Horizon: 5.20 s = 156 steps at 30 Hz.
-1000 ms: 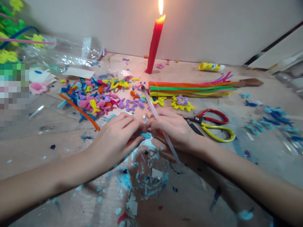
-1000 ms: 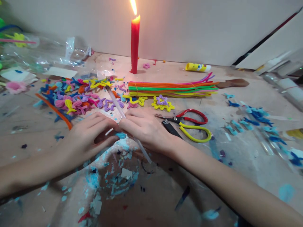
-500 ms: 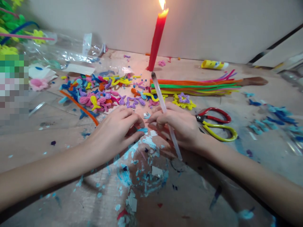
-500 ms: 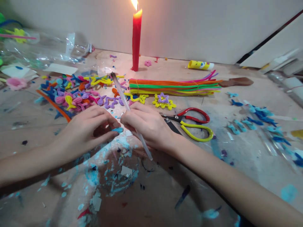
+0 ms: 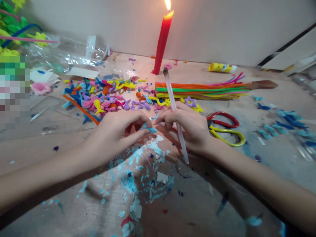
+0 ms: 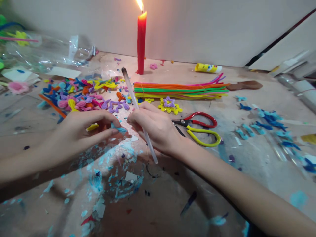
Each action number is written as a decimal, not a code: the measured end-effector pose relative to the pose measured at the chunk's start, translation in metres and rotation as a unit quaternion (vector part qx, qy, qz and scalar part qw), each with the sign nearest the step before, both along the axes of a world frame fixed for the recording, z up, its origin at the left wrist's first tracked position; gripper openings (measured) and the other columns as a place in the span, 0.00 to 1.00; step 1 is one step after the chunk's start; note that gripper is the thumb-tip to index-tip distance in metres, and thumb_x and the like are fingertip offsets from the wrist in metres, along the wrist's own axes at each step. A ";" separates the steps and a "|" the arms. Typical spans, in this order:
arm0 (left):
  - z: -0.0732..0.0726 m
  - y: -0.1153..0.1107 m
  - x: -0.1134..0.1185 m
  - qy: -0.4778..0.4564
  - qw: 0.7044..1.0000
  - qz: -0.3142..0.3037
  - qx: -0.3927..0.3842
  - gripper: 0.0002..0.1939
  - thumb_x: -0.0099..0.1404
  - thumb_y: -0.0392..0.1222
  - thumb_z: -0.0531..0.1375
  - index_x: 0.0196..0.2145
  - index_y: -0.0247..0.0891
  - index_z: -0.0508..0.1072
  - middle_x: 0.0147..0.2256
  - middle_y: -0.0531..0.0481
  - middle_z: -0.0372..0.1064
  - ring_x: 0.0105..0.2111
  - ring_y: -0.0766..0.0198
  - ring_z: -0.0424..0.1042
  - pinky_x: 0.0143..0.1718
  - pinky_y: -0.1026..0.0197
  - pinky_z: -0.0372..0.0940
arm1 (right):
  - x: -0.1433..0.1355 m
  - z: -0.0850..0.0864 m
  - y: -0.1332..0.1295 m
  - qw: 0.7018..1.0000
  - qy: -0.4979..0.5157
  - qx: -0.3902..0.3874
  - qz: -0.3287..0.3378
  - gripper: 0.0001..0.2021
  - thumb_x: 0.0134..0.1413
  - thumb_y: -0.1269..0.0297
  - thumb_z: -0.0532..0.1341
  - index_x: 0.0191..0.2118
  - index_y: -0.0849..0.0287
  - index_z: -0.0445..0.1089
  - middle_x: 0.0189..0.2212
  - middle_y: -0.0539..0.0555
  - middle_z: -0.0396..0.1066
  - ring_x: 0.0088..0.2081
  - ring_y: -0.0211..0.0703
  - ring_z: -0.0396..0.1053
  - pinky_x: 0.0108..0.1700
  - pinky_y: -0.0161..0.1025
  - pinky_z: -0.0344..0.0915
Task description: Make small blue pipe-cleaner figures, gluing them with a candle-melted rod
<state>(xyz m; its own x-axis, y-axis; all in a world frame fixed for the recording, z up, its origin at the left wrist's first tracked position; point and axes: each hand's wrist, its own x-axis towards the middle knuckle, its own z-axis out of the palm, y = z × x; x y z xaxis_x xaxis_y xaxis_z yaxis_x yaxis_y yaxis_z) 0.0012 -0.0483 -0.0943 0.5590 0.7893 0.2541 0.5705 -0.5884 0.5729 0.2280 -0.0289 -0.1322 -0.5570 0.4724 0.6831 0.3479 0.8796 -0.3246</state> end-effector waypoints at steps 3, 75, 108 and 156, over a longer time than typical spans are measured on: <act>0.000 -0.002 0.000 -0.066 0.997 0.003 -0.042 0.03 0.64 0.35 0.64 0.36 0.41 0.76 0.26 0.59 0.73 0.22 0.72 0.66 0.23 0.69 0.58 | 0.000 0.002 0.000 1.000 0.004 0.009 -0.006 0.09 0.57 0.75 0.61 0.34 0.54 0.62 0.32 0.50 0.72 0.38 0.42 0.71 0.37 0.39 0.68; -0.009 -0.007 -0.010 -0.073 0.950 -0.052 0.300 0.09 0.64 0.33 0.63 0.41 0.45 0.76 0.40 0.50 0.80 0.40 0.63 0.78 0.43 0.60 0.73 | -0.027 0.039 -0.032 0.879 0.198 -0.433 0.020 0.17 0.55 0.60 0.68 0.30 0.56 0.56 0.28 0.45 0.60 0.28 0.32 0.59 0.29 0.32 0.60; -0.007 -0.007 -0.008 -0.054 0.939 -0.064 0.334 0.06 0.62 0.33 0.64 0.37 0.40 0.76 0.37 0.48 0.80 0.38 0.63 0.79 0.41 0.62 0.74 | -0.027 0.030 -0.036 0.850 0.222 -0.477 0.030 0.19 0.48 0.67 0.72 0.31 0.56 0.57 0.26 0.42 0.62 0.24 0.28 0.58 0.25 0.29 0.56; -0.011 -0.019 -0.006 -0.140 0.974 -0.031 0.173 0.10 0.62 0.32 0.60 0.35 0.48 0.77 0.41 0.55 0.81 0.47 0.59 0.79 0.53 0.56 0.72 | -0.029 0.032 -0.043 0.883 0.206 -0.419 -0.040 0.15 0.53 0.65 0.69 0.31 0.55 0.58 0.29 0.46 0.65 0.30 0.33 0.65 0.30 0.33 0.62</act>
